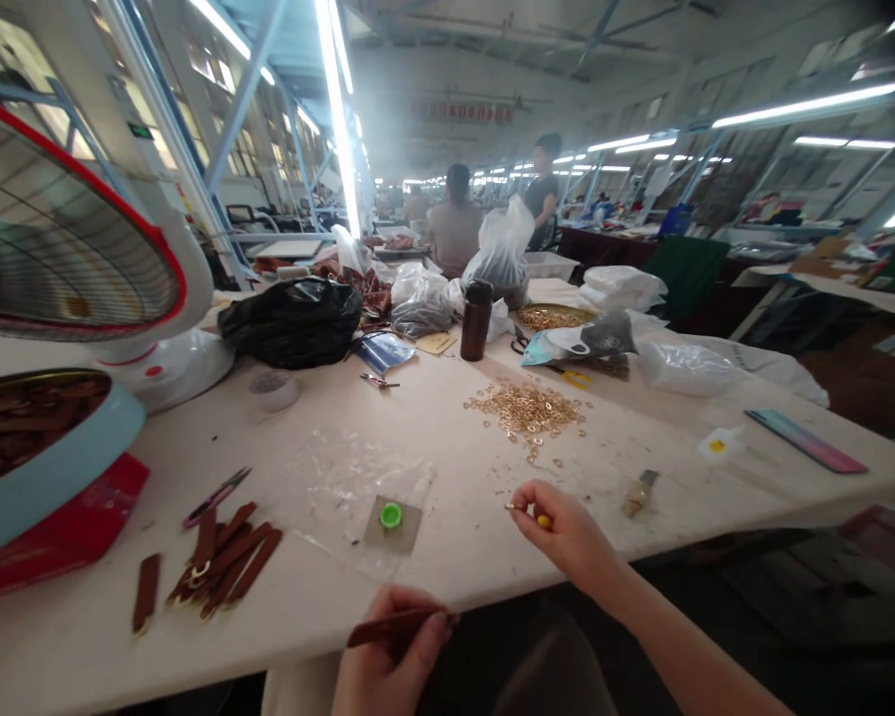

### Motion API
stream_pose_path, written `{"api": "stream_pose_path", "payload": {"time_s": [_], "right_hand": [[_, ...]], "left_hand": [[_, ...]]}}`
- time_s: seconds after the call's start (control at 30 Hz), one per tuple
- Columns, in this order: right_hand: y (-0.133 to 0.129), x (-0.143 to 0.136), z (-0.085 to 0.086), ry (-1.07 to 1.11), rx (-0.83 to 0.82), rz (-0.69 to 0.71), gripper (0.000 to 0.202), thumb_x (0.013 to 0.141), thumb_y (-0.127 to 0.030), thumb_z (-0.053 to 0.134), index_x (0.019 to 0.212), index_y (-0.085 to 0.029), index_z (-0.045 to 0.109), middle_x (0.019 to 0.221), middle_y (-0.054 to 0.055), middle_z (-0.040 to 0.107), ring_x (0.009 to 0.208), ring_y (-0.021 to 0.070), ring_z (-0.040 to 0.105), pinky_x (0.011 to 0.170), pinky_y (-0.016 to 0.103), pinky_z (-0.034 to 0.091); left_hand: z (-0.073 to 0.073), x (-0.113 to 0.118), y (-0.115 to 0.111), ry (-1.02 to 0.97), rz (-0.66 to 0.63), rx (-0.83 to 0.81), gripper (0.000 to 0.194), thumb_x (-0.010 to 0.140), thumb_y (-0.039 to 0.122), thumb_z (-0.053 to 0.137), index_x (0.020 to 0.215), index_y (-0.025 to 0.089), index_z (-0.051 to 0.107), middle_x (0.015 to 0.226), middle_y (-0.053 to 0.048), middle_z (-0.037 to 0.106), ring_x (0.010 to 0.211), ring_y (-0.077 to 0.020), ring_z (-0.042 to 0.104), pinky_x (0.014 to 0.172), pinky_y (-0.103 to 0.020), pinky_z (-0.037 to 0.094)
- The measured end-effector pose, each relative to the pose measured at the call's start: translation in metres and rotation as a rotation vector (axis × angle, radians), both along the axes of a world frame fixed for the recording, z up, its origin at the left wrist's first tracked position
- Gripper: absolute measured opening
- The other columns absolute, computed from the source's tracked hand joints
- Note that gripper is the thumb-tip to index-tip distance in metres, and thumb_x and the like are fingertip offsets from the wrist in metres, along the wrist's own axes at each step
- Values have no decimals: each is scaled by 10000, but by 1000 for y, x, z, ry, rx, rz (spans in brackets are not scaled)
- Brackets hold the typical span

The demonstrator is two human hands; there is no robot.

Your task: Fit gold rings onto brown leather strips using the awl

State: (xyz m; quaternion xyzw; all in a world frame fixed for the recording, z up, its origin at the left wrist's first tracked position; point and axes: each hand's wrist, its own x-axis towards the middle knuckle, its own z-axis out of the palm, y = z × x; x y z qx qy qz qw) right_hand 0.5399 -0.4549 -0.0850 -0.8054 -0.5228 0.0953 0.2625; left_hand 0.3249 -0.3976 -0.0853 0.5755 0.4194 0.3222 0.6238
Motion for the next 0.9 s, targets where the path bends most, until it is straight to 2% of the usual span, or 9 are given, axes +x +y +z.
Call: {"api": "stream_pose_path", "payload": {"time_s": [0.13,0.23,0.37,0.43,0.57,0.73,0.8,0.9], "right_hand": [[-18,-50,13,265,232,70,72,774,-216,480,721,-195,525,553,-44,464,496,125,444,469,216,351],[-23,-68,20,338,306,84,81,782,-204,486,714,-196,529,543,-45,459,482,121,433,453,210,341],[-28,-75,28,158,339,282,115,779,-101,462,744,-190,526,699,6,557,592,143,504,553,239,381],[-29,-75,32,38,292,364,134,777,-65,472,743,-183,526,744,26,579,657,164,532,594,257,382],[-31,-77,31,-200,175,473,140,797,-59,502,726,-174,538,718,29,589,642,175,540,589,270,359],[-30,-74,25,-372,185,580,139,844,-110,486,734,-161,556,685,40,592,598,178,529,591,292,349],[-30,-71,25,-292,153,545,124,835,-159,529,716,-159,564,676,41,594,614,186,535,586,287,351],[-31,-68,27,97,15,471,167,817,-192,548,652,-173,552,618,-2,572,582,150,515,528,232,342]], "left_hand": [[23,12,-11,-111,26,104,142,688,315,631,664,190,568,615,0,622,602,-156,586,591,-255,465],[32,15,-14,-152,55,154,108,707,280,612,702,190,553,653,-7,635,637,-157,606,615,-260,478],[34,12,-8,-69,9,178,136,721,304,587,727,185,521,608,-1,631,560,-153,602,519,-245,457],[33,11,-4,3,-37,179,136,717,300,579,714,182,511,570,11,610,516,-149,587,488,-241,436],[32,9,1,125,-164,152,92,686,232,557,627,174,517,479,30,548,481,-140,545,498,-244,412],[37,8,1,165,-296,1,103,655,200,544,571,167,495,450,44,503,430,-100,465,448,-213,350],[39,7,0,130,-316,-80,113,661,217,554,581,163,495,462,46,501,425,-90,450,448,-207,343],[38,4,-3,72,-302,-96,119,677,241,568,622,167,493,480,50,503,449,-96,463,473,-213,352]]}}
